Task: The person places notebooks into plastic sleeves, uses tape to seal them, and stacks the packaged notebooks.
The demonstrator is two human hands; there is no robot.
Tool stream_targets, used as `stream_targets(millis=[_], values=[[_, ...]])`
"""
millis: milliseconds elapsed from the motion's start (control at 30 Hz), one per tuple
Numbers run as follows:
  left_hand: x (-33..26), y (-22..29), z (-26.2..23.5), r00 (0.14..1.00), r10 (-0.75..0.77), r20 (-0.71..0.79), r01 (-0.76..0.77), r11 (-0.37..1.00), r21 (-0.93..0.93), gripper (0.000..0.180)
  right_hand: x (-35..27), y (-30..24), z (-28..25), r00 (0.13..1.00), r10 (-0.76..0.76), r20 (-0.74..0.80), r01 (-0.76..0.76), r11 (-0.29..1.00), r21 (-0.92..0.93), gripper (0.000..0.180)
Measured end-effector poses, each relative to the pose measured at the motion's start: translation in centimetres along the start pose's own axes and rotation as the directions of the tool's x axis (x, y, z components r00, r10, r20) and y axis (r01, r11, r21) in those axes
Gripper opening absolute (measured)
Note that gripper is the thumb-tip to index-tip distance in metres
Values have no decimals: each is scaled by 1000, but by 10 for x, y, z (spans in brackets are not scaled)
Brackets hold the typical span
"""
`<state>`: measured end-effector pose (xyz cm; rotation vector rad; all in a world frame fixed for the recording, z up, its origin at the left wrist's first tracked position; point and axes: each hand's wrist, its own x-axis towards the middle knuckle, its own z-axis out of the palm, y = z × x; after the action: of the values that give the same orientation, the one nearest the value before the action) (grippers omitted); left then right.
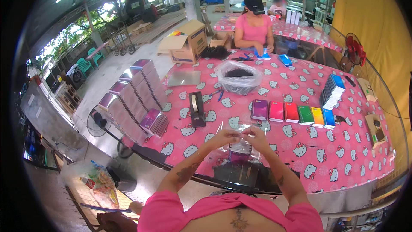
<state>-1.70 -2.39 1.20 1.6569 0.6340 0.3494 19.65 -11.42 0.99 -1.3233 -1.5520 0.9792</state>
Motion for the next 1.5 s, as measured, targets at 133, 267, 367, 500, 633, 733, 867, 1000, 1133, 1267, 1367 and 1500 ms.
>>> stream_targets(millis=[133, 267, 367, 500, 633, 733, 867, 1000, 1133, 1267, 1367, 1500], values=[[-10, -6, 1, 995, 101, -21, -101, 995, -6, 37, 2, -22, 4, 984, -168, -52, 167, 986, -18, 63], [-24, 14, 9, 879, 476, 15, -403, 729, 553, 39, -30, -15, -9, 948, -280, 148, 297, 949, -104, 66], [-47, 17, 22, 798, 594, 100, -440, 460, 771, 41, -49, -9, 5, 896, -432, 99, 429, 788, -443, 48], [-52, 12, 20, 881, 466, 85, -407, 650, 642, 40, -48, -12, 18, 895, -446, -21, 403, 828, -389, 25], [-29, 26, 16, 916, 400, 22, -316, 687, 655, 25, -45, -2, 29, 920, -312, -235, 235, 923, -304, 30], [-16, 39, 21, 971, 225, -83, -121, 757, 642, 20, -44, -8, 33, 923, -262, -282, 188, 947, -262, 45], [-6, 45, 31, 967, 246, -65, -78, 532, 843, 25, -38, -9, 21, 973, 14, -229, -2, 999, 51, 53], [10, 37, 8, 986, -161, -31, 162, 928, 336, 34, -39, -4, 20, 978, 119, -173, -71, 963, 258, 52], [33, -11, -11, 999, 33, -34, -31, 998, 51, 40, -37, -2, 22, 957, 196, -215, -101, 917, 386, 47], [16, -79, -111, 481, 398, -781, 223, 806, 549, 40, -33, -5, 34, 952, 190, -239, -84, 915, 394, 44], [-3, -84, -158, 491, 73, -868, 238, 947, 214, 33, -35, -5, 34, 943, 209, -258, -85, 902, 422, 44], [7, -95, -153, 554, -139, -821, -173, 945, -277, 20, -36, 5, 32, 941, 167, -293, -50, 929, 368, 44]])
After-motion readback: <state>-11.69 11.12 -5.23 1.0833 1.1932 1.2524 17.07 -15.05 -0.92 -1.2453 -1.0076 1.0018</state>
